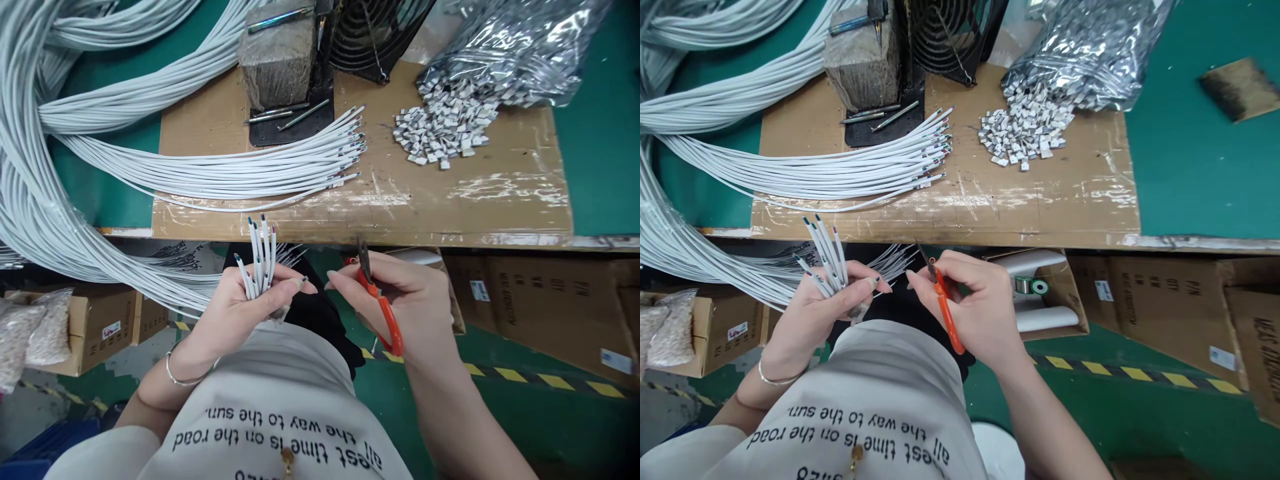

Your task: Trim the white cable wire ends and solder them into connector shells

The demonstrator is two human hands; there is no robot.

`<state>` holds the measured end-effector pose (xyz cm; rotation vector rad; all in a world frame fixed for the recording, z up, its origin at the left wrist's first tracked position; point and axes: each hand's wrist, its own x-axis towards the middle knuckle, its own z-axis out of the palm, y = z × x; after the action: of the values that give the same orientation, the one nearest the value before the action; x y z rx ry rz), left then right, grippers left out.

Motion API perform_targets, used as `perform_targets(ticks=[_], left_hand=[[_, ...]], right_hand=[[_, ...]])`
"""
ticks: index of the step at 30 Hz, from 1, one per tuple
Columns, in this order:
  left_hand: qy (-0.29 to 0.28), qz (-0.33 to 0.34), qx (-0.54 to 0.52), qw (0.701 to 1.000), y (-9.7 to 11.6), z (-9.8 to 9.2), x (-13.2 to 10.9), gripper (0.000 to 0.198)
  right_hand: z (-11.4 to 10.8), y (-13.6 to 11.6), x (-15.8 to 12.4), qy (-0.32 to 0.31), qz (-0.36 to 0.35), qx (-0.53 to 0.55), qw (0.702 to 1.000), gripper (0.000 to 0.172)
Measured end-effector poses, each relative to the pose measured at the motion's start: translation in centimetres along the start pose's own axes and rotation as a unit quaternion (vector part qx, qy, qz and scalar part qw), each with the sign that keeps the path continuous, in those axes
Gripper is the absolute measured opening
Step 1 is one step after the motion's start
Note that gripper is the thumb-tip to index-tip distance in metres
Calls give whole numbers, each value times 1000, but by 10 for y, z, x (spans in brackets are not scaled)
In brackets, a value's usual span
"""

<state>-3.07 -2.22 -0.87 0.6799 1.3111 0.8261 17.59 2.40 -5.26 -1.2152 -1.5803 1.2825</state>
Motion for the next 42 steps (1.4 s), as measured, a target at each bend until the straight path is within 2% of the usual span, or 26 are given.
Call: perform_targets(ticks=[3,5,11,18,23,26,28,30,33,36,40,42], left_hand=[[1,-3,2,1000,-1,-1,0,25],[-10,-1,-1,1000,-1,-2,0,25],[-34,-1,-10,999,-4,-4,-1,31],[-21,0,-1,1000,-4,-4,0,32],[-6,11,4,1000,-6,0,-1,32],[38,80,14,996,-5,0,2,31],[75,123,44,989,-4,-3,5,35],[93,124,68,986,-5,-8,8,41],[67,88,52,993,-9,-17,11,34],[24,87,-16,996,-16,-22,13,21],[-8,125,-84,989,-24,-24,14,16],[-23,134,-93,986,-25,-23,14,14]], right_hand=[[1,-6,1,-8,0,22,1000,15],[3,-9,2,-10,-10,34,999,11],[10,-13,2,-28,-16,59,998,13],[19,-14,0,-1,-5,78,997,5],[24,-13,-2,20,-48,84,995,11],[19,-8,-8,54,-59,46,996,13],[11,-1,-14,92,-35,12,995,13],[1,8,-20,132,0,-10,991,11],[-12,19,-27,186,48,-27,981,9],[-19,22,-29,234,73,-23,969,6],[-15,19,-24,274,34,-33,961,7],[-8,15,-20,264,5,-34,964,8]])
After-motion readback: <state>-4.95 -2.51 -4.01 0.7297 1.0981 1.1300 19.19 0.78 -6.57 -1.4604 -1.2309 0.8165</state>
